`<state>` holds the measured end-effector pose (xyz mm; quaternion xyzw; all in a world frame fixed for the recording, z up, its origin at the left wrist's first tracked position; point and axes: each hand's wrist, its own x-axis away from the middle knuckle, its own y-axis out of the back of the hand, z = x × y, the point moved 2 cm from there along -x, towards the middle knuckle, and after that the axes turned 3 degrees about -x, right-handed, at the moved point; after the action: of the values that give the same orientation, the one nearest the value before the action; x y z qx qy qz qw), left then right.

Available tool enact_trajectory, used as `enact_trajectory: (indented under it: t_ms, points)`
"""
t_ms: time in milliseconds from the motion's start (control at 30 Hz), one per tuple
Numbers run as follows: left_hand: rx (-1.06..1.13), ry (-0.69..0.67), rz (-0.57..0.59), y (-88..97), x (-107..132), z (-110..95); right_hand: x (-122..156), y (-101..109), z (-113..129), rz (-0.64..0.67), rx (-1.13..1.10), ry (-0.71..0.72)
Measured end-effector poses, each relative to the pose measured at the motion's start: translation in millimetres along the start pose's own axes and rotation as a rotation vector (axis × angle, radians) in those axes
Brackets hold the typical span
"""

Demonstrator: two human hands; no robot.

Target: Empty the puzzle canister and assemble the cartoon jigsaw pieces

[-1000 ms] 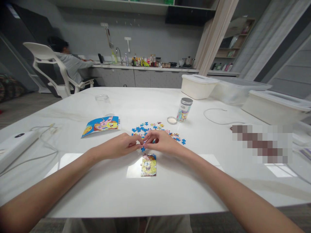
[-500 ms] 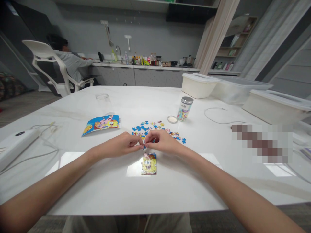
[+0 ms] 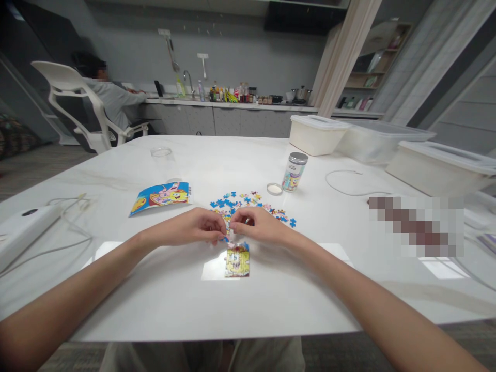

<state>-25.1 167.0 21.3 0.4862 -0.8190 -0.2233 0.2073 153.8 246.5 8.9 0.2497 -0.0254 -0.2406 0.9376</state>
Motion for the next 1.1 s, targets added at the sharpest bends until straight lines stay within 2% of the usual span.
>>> enact_trajectory:
  t_ms: [133, 300, 467, 800, 1100]
  points:
    - [-0.104, 0.022, 0.019, 1.7, 0.9, 0.2, 5.0, 1.3, 3.1, 0.123, 0.165, 0.041]
    - [-0.145, 0.059, -0.002, -1.8, 0.1, -2.7, 8.9, -1.9, 0.6, 0.256, 0.245, 0.100]
    - [-0.126, 0.089, -0.018, -4.4, -0.4, -2.2, 9.7, -2.8, 0.9, 0.279, 0.259, 0.104]
    - [-0.276, 0.127, -0.069, -9.2, 1.0, -9.2, 9.8, -2.1, 2.4, 0.294, 0.267, 0.088]
    - [-0.276, 0.166, -0.036, -9.0, 2.3, -11.1, 10.0, -1.3, 1.6, 0.307, 0.277, 0.096]
